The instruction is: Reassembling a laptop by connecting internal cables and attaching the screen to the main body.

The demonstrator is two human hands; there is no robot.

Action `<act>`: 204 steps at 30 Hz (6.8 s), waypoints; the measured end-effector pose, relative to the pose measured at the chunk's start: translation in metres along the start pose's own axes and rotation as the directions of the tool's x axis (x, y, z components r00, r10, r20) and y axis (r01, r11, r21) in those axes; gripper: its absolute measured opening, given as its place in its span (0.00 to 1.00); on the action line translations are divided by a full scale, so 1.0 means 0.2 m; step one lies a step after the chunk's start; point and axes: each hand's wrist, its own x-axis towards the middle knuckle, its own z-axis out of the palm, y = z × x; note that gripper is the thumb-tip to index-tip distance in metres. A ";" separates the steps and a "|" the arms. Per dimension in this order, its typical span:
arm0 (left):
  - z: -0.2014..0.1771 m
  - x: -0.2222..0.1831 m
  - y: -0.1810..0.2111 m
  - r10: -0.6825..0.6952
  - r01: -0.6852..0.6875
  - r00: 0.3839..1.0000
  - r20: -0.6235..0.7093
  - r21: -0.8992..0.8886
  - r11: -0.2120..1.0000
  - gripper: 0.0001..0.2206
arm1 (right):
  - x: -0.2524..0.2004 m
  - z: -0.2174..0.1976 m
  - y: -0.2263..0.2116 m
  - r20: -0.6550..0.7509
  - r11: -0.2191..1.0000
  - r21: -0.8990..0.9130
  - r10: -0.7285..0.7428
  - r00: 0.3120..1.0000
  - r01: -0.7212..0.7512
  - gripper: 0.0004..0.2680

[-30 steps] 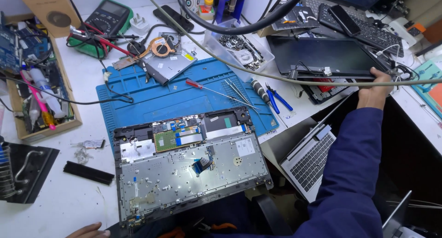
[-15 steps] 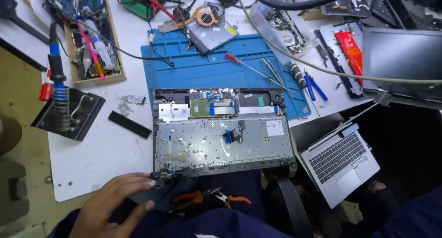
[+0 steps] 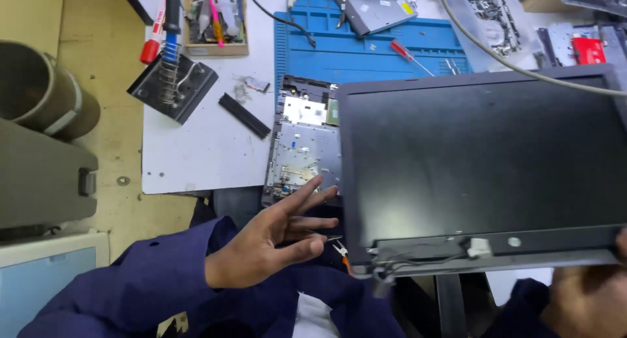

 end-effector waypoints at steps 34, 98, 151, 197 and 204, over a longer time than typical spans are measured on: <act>-0.15 -0.23 -0.09 0.164 0.111 0.878 -0.450 0.525 0.844 0.34 | -0.29 0.43 -0.20 0.760 0.114 0.406 0.509 0.404 -0.907 0.20; -0.32 0.11 -0.24 0.575 -0.226 0.748 0.330 0.942 -0.246 0.04 | -0.06 0.54 -0.17 0.769 -0.404 0.567 0.571 0.286 -0.718 0.06; 0.07 0.42 -0.21 0.158 -0.167 0.940 0.302 0.811 -0.560 0.07 | 0.19 0.28 -0.35 0.406 0.983 0.114 -0.178 0.896 0.144 0.05; -0.53 1.56 -0.14 -0.139 -0.438 0.880 0.455 0.661 -0.609 0.14 | 0.27 0.51 -0.22 0.829 0.966 0.088 -0.207 0.519 0.244 0.10; -0.50 1.53 -0.04 -0.195 -0.426 0.903 0.384 0.733 -0.531 0.12 | 0.27 0.49 -0.20 0.806 0.956 0.127 -0.255 0.535 0.264 0.09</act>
